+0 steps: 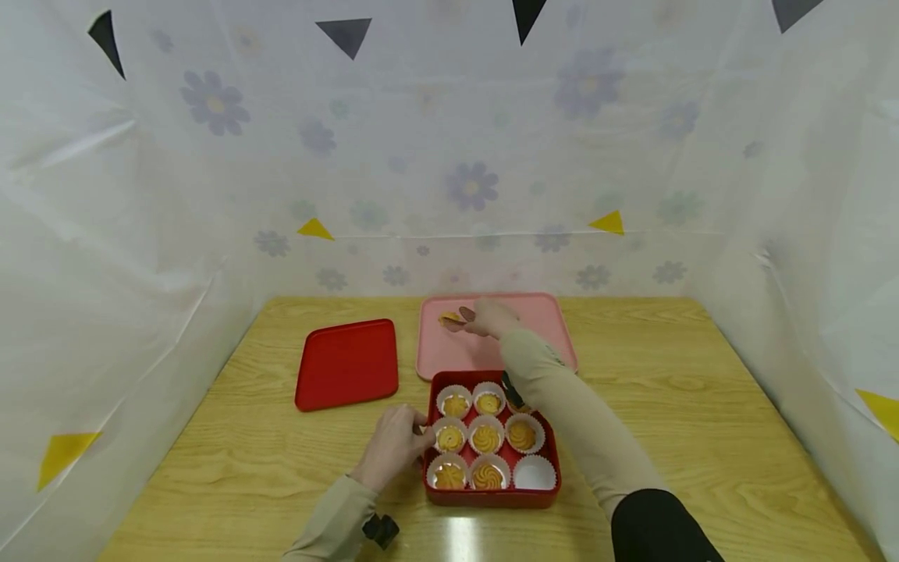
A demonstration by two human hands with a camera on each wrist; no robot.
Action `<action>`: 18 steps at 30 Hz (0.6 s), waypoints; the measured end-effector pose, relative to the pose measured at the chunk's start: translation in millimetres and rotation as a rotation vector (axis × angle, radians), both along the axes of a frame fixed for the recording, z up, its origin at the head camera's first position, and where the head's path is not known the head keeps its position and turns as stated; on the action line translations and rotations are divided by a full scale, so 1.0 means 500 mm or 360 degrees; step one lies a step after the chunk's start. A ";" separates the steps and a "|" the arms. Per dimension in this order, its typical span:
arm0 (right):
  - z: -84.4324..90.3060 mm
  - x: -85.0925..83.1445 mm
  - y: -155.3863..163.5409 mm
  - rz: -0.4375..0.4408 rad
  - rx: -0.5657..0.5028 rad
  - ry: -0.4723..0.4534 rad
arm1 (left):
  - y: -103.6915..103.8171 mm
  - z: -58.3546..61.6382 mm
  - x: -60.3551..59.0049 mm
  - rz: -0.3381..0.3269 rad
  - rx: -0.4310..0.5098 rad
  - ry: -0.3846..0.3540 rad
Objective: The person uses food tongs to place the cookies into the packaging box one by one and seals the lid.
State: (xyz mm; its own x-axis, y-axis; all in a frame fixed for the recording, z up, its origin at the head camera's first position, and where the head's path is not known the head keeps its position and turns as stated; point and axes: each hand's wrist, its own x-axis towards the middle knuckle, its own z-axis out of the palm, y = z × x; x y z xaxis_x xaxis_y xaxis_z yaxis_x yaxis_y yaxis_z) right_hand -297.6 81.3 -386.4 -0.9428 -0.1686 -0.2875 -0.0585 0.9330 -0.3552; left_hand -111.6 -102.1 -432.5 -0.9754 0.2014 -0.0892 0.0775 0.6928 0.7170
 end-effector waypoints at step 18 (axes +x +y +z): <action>-0.022 -0.010 -0.036 -0.0085 0.0138 0.0002 | 0.000 -0.001 0.006 -0.0019 0.0001 0.0147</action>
State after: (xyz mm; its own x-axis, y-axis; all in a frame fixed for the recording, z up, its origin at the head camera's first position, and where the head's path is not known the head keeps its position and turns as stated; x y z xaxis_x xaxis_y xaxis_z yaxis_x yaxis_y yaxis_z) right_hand -302.5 63.3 -397.5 -0.9502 -0.0926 -0.2977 -0.0082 0.9620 -0.2729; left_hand -108.7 -102.2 -433.0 -0.9770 0.2133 0.0010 0.1515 0.6909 0.7069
